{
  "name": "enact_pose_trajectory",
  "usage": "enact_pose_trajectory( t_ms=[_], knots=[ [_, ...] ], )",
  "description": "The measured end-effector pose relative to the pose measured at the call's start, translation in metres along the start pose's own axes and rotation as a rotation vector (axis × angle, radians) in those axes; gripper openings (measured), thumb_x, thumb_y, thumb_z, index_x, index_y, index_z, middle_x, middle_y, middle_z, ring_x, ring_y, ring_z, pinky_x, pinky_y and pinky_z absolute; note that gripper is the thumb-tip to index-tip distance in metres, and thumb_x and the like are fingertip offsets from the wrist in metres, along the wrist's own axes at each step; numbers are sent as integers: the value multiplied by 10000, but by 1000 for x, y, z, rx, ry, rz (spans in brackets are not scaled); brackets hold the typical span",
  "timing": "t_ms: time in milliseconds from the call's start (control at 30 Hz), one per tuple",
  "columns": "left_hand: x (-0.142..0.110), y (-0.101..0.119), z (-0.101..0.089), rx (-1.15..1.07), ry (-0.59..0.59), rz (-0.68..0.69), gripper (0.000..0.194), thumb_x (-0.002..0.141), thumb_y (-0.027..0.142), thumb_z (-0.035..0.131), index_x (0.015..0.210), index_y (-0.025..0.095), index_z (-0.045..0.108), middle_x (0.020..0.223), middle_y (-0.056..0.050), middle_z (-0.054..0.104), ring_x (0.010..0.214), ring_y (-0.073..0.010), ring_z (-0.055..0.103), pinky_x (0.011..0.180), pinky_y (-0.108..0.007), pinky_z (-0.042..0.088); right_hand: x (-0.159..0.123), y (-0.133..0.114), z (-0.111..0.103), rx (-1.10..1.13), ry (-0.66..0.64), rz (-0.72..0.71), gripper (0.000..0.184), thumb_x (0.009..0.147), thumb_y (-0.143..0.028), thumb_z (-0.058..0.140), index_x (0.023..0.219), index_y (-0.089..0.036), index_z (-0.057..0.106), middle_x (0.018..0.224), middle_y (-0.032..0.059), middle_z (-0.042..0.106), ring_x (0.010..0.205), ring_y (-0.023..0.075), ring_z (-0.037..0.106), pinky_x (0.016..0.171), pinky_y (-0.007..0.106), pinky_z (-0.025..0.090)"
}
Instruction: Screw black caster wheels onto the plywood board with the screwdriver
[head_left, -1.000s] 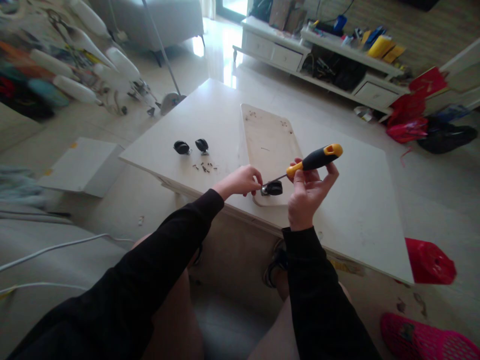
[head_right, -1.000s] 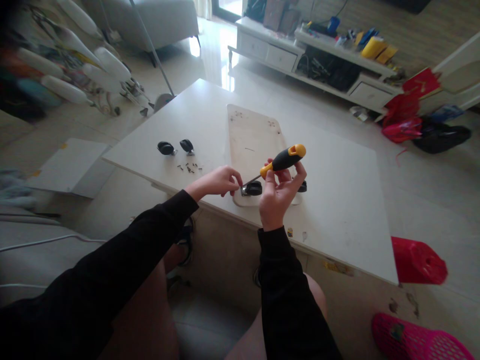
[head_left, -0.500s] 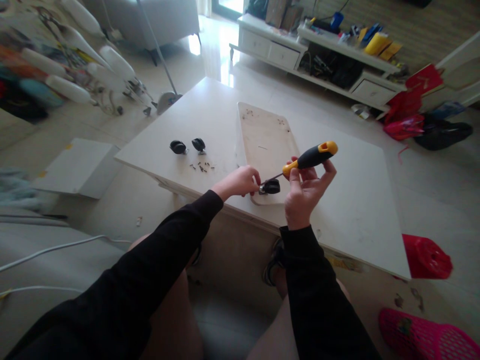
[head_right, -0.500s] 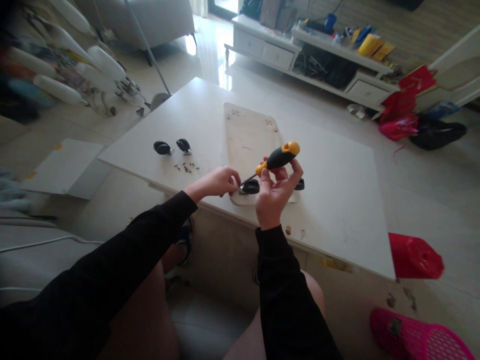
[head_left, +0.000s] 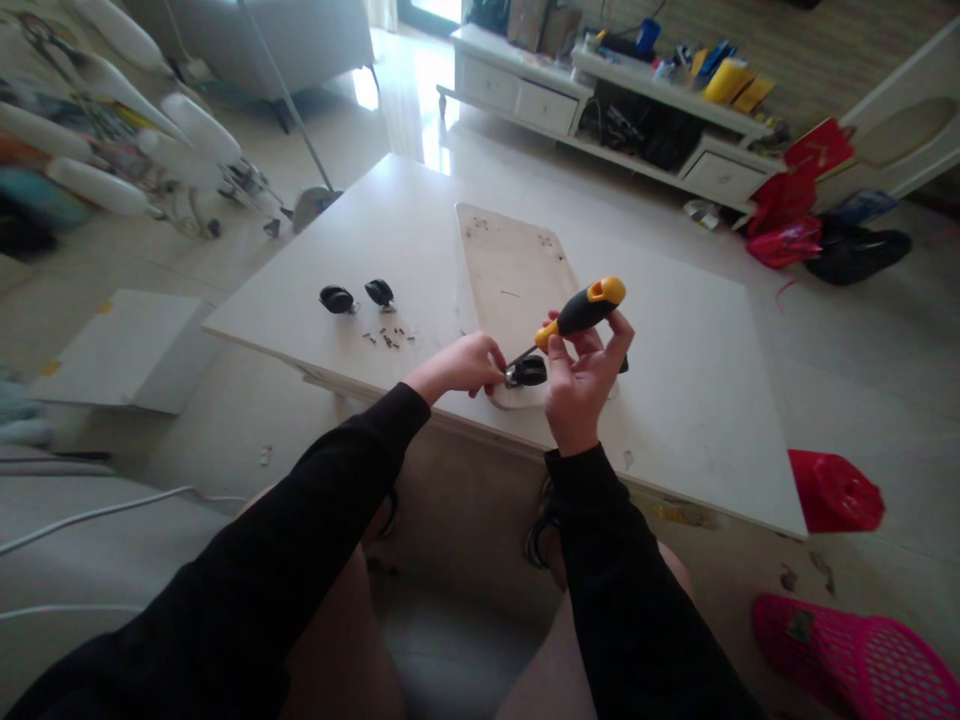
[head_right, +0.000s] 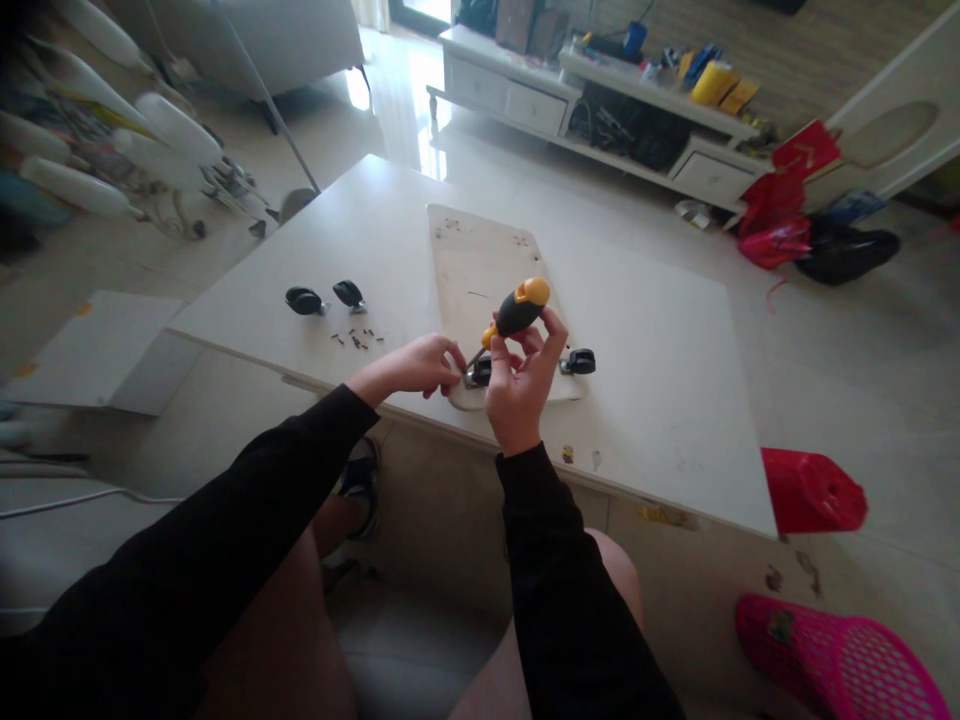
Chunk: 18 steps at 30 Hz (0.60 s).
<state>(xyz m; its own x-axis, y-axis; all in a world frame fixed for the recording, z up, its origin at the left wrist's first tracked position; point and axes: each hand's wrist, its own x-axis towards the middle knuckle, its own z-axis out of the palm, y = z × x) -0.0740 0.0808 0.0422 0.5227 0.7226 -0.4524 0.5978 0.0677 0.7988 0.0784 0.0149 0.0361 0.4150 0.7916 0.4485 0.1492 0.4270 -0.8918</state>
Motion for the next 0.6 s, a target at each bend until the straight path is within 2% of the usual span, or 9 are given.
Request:
enact_pose_trajectory(
  t_ms=[200, 367, 433, 533, 600],
  knots=[
    [4, -6, 0, -11, -8, 25, 245, 772, 58, 676, 980, 124, 785, 594, -5, 696, 441, -124, 575, 455, -234, 433, 1, 1, -2, -11, -6, 10, 504, 960, -278, 628, 1403, -351, 398, 1188, 36, 780, 1038, 174, 774, 907, 384, 655],
    [3, -3, 0, -7, 0, -8, 313, 762, 45, 668, 1047, 110, 779, 588, 0, 689, 421, -128, 556, 450, -250, 420, 1, 1, -2, -7, -31, 18, 500, 959, -250, 613, 1406, -358, 417, 1229, 34, 755, 1029, 155, 774, 857, 341, 657],
    [1, -1, 1, -9, 5, -18, 340, 760, 38, 668, 1075, 101, 777, 581, 2, 684, 418, -130, 551, 454, -254, 418, 1, 1, -1, -27, -14, 32, 514, 943, -305, 680, 1391, -362, 435, 1249, 33, 716, 1023, 154, 767, 800, 304, 654],
    [0, 0, 0, -11, 8, -30, 349, 763, 27, 671, 1091, 94, 772, 576, 3, 682, 417, -130, 551, 457, -255, 416, 3, 2, 1, -54, 65, 43, 582, 844, -380, 830, 1310, -366, 483, 1211, 7, 637, 945, 138, 754, 662, 235, 613],
    [0, 0, 0, -13, 9, -36, 353, 766, 21, 672, 1098, 94, 766, 577, 4, 684, 414, -127, 551, 455, -254, 417, 3, 2, 1, -51, 99, 46, 592, 820, -367, 853, 1291, -366, 494, 1147, -11, 614, 909, 133, 750, 657, 236, 615]
  ],
)
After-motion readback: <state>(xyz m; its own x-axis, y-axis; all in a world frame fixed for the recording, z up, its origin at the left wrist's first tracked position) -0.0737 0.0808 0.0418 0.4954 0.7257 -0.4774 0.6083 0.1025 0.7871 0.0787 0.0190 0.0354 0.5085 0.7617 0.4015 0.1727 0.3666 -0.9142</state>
